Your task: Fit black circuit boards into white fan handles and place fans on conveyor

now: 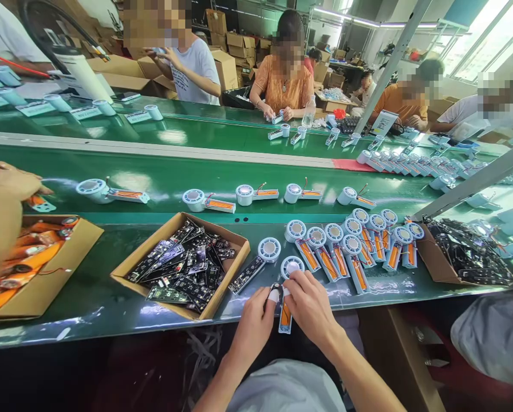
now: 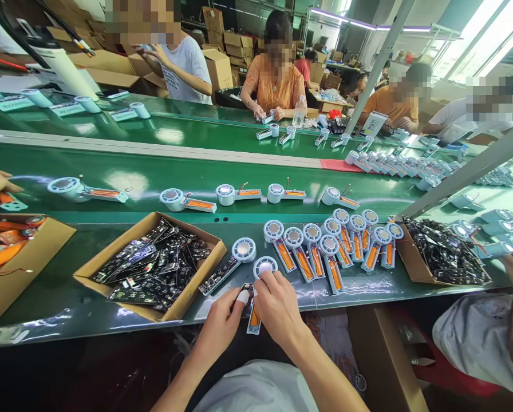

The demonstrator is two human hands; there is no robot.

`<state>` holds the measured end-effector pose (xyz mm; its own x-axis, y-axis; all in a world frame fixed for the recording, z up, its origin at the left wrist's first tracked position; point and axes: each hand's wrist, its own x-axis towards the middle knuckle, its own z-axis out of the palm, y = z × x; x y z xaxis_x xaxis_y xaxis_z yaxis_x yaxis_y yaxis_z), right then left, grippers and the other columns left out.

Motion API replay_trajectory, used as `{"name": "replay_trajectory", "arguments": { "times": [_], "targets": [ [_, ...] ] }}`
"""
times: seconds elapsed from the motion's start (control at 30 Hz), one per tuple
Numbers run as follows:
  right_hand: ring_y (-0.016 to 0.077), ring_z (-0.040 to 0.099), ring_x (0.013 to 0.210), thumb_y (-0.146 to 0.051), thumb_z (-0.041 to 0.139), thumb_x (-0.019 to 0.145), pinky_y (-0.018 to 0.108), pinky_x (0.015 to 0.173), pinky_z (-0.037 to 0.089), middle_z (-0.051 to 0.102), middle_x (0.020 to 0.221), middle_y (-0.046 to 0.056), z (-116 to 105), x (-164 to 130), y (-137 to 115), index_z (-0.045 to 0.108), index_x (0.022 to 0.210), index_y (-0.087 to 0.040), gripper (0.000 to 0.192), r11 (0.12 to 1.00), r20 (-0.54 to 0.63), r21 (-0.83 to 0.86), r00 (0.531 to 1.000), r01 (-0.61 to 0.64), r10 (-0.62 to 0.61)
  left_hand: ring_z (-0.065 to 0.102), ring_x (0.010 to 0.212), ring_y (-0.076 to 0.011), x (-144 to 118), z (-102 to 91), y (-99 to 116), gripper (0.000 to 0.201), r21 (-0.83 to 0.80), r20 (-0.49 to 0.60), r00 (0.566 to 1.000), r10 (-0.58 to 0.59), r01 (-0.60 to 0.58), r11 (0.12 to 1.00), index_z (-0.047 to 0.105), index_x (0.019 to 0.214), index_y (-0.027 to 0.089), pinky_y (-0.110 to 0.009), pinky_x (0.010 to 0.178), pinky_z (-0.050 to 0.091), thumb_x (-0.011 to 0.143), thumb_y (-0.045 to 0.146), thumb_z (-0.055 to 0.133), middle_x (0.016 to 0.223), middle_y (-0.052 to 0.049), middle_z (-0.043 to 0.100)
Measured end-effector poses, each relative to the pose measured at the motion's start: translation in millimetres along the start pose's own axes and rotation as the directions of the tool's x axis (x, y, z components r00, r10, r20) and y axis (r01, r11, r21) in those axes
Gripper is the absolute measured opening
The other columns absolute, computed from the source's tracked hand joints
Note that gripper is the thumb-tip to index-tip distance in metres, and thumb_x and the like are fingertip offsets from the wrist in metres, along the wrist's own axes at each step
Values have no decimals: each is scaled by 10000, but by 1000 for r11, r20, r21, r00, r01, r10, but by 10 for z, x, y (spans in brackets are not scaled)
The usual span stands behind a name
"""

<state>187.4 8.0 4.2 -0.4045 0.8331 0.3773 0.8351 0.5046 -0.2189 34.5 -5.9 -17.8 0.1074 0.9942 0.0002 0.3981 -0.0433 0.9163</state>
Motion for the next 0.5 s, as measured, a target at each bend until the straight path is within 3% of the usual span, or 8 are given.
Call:
{"name": "replay_trajectory", "arguments": {
  "times": [0.17,0.5],
  "targets": [
    [193,506,723,-61,554,918,311,628,414,594,818,42,-55,65,-4,594,755,-199,218,985,111,-137,990,104,-89,581,641,-201,27,29,8,361,116,13,998,62,-63,991,520,672,226,-294,596,413,963,350,345,685,-40,619],
    [207,496,759,-78,569,944,338,628,396,569,823,46,-67,97,-17,590,771,-187,205,957,166,-221,974,189,-154,566,579,-182,30,54,-37,347,271,-21,988,155,-144,952,459,659,234,-274,548,384,974,268,316,630,-11,569]
  ]
}}
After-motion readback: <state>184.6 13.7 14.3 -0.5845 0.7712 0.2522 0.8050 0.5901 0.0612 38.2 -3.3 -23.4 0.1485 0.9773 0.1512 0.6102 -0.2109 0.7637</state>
